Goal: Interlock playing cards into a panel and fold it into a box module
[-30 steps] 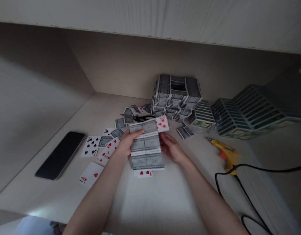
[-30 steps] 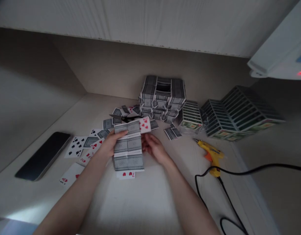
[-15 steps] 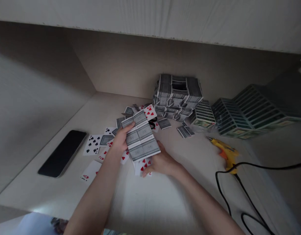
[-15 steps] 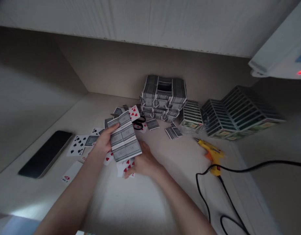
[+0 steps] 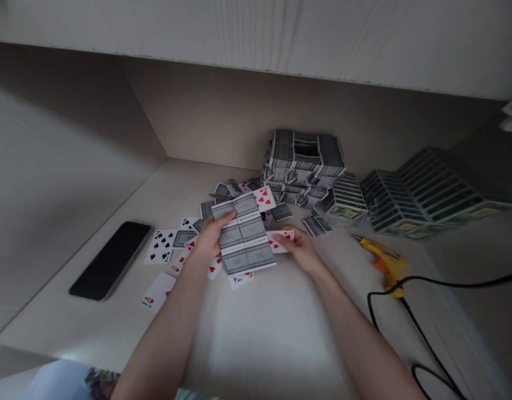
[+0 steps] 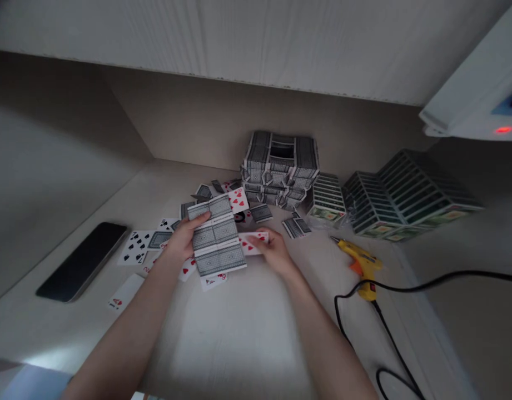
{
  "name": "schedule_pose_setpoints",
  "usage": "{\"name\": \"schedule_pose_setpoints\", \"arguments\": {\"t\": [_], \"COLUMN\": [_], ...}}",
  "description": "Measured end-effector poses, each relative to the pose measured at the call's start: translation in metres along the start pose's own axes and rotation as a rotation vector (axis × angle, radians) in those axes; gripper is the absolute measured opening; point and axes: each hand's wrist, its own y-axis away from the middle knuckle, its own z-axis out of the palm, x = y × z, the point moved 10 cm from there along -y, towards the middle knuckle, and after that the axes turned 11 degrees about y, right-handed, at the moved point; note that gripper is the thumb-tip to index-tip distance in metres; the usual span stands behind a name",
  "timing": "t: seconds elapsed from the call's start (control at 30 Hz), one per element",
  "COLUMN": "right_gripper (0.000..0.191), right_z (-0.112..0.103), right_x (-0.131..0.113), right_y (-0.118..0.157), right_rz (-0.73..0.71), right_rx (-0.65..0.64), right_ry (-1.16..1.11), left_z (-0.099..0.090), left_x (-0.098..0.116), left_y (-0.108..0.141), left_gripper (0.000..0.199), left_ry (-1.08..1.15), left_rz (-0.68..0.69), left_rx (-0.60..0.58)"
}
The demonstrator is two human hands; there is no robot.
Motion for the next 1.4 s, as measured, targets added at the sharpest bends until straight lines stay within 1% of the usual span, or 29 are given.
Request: {"name": "schedule_pose_setpoints", "arguments": {"t": [0.07,0.13,0.23,0.4,0.57,0.63,0.77,0.83,1.03,1.1,1.2,1.4], "right_gripper": [0.030,0.036,0.039,0.040,0.040,0.039,0.036,0.036,0.036,0.036,0.034,0.030], "right_z": [-0.020,-0.024,-0.022,-0.017,-0.022,-0.020,-0.013,-0.012,-0.015,-0.015,-0.011,0.000], "right_x": [0.004,0.008,0.007,0.003,0.003,0.003,0.003,0.004,0.004,0.005,0.004,-0.001], "right_y": [-0.004,-0.006,-0.007,-0.006,-0.005,-0.006,-0.007,-0.007,-0.007,-0.007,-0.007,-0.003], "right_rz": [0.015,0.041,0.038,0.010,0.016,0.015,0.017,0.022,0.015,0.017,0.016,0.015], "right_rx": [0.137,0.166,0.166,0.133,0.179,0.156,0.069,0.051,0.100,0.097,0.053,-0.070], "right_ry": [-0.192,-0.293,-0.286,-0.247,-0.290,-0.280,-0.256,-0.250,-0.265,-0.273,-0.257,-0.078], "left_z": [0.002,0.004,0.004,0.004,0.004,0.005,0.004,0.002,0.002,0.003,0.003,0.000], "left_x": [0.000,0.000,0.001,0.000,0.001,0.000,-0.001,-0.001,-0.001,-0.001,0.000,0.001], "left_y": [0.000,0.000,0.000,-0.001,0.001,0.001,-0.001,-0.002,-0.003,-0.003,-0.003,-0.003], "left_gripper": [0.041,0.043,0.045,0.045,0.045,0.044,0.043,0.043,0.041,0.043,0.043,0.041], "left_ry": [-0.055,-0.105,-0.132,-0.119,-0.110,-0.112,-0.121,-0.126,-0.110,-0.101,-0.095,-0.134], "left_rz": [0.025,0.060,0.092,0.081,0.088,0.078,0.064,0.066,0.072,0.072,0.079,0.116], "left_rx": [-0.029,-0.057,-0.060,-0.063,-0.046,-0.052,-0.043,-0.037,-0.045,-0.052,-0.054,-0.026]}}
